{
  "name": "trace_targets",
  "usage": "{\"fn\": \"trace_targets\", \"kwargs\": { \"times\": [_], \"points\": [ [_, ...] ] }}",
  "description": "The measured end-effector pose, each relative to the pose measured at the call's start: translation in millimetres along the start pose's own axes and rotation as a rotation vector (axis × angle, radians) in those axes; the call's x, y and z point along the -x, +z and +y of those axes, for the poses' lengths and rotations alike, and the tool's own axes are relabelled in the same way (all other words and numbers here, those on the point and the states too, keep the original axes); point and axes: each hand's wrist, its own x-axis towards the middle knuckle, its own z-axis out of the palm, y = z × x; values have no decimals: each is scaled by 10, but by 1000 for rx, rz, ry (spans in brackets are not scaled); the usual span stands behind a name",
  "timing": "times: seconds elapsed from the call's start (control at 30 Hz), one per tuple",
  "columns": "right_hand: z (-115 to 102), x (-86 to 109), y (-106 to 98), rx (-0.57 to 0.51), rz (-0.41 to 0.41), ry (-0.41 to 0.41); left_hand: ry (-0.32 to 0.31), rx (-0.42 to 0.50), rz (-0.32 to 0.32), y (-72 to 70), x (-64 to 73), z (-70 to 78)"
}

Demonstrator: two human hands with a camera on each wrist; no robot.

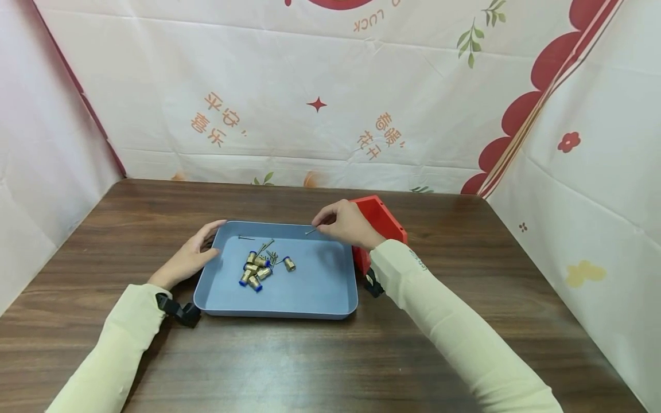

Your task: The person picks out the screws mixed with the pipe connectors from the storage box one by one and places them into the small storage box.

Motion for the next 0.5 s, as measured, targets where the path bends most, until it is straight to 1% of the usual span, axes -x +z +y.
{"fn": "trace_targets", "kwargs": {
  "times": [0.1,0.3,0.5],
  "points": [
    [31,14,-50,-16,10,8,5,7,3,1,-2,-12],
    [105,68,-124,-41,31,-14,13,6,4,2,-6,-22],
    [151,129,-198,-61,50,-11,13,5,4,-4,-1,-16]
  ]
}}
